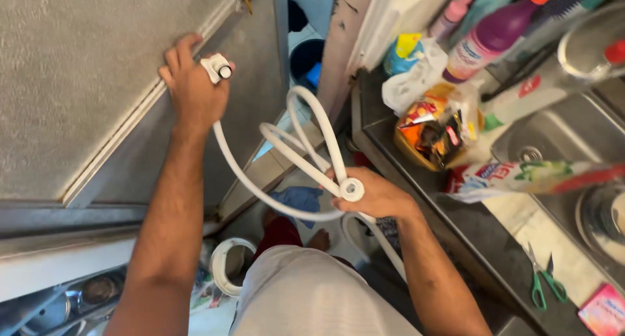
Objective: Connecting the water inlet hose to a washing machine and a water source in a bathroom.
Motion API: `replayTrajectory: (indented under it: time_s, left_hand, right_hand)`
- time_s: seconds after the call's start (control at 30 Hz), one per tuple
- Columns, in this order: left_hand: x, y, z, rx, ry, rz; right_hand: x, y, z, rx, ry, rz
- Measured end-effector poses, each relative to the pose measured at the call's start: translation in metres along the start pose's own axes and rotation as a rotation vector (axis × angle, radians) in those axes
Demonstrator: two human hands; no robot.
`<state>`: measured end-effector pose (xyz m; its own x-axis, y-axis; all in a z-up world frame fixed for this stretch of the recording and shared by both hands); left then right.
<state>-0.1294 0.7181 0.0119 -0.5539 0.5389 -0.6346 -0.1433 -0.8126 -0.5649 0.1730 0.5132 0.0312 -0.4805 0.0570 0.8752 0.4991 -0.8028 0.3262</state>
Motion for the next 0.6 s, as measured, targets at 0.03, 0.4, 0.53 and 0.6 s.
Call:
replayTrajectory:
  time_s: [0.03,0.4,0.53,0.6]
  left_hand:
    - [0.008,-0.008,0.005,-0.105,0.080,-0.033]
    - [0.028,-0.144,0.101,-0.097,0.291,-0.159]
    - [0.037,-0.182,0.116,-0.112,0.172,-0.165]
    - [0.043,-0.200,0.118,-0.098,0.120,-0.173]
  right_hand:
    - [-0.001,-0.009,-0.001,-0.040,0.177,0.079]
    - [0.014,-0.223,0.084,-0.035,0.162,0.176]
    - [0.019,-0.296,0.110,-0.070,0.094,0.216]
    - [0.026,-0.321,0.114,-0.095,0.089,0.222]
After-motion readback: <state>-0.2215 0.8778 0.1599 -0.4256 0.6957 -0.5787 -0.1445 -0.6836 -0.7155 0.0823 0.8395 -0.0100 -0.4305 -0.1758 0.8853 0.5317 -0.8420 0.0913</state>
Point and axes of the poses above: each hand's wrist, its own y-axis away from the middle knuckle, its own z-axis out of the back of the hand, x = y × z, the point moved 2 cm from there along -y, towards the middle knuckle, and after that the axes turned 15 degrees about y, right-handed, at the moved point
